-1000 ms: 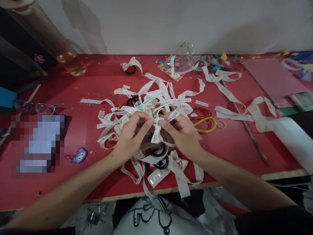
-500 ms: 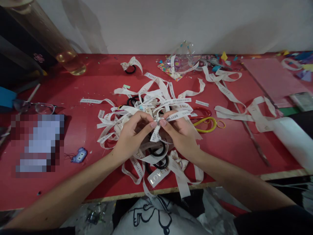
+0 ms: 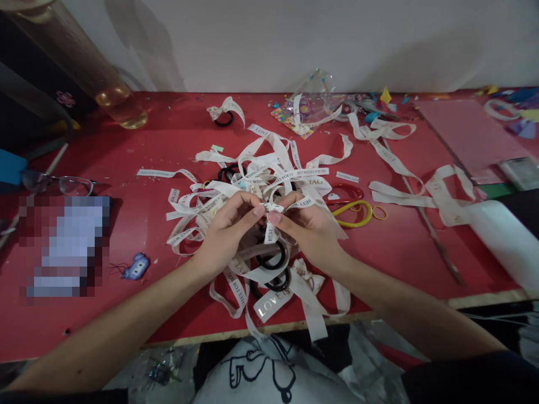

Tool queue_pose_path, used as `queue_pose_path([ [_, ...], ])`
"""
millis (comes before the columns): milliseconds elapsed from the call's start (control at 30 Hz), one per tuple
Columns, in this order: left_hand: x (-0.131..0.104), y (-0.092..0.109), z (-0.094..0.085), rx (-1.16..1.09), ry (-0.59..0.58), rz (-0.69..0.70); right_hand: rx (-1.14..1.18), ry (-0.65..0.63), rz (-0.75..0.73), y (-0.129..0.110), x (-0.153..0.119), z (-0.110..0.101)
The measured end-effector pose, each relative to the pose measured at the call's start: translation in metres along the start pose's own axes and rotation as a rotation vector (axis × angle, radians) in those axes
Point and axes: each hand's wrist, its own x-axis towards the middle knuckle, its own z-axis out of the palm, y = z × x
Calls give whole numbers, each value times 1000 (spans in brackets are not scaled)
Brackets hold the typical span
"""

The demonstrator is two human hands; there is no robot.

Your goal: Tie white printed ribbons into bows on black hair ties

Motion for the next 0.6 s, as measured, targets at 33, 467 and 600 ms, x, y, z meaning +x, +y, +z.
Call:
queue_pose_path([
  [33,0,0,0,-10,0,-5,7,1,11,-1,0,0],
  [467,1,2,-2,176,37,32,-96,7,-49,2,-1,-1],
  [600,0,3,1,172,74,33,-105,2,-36,0,-1,0],
])
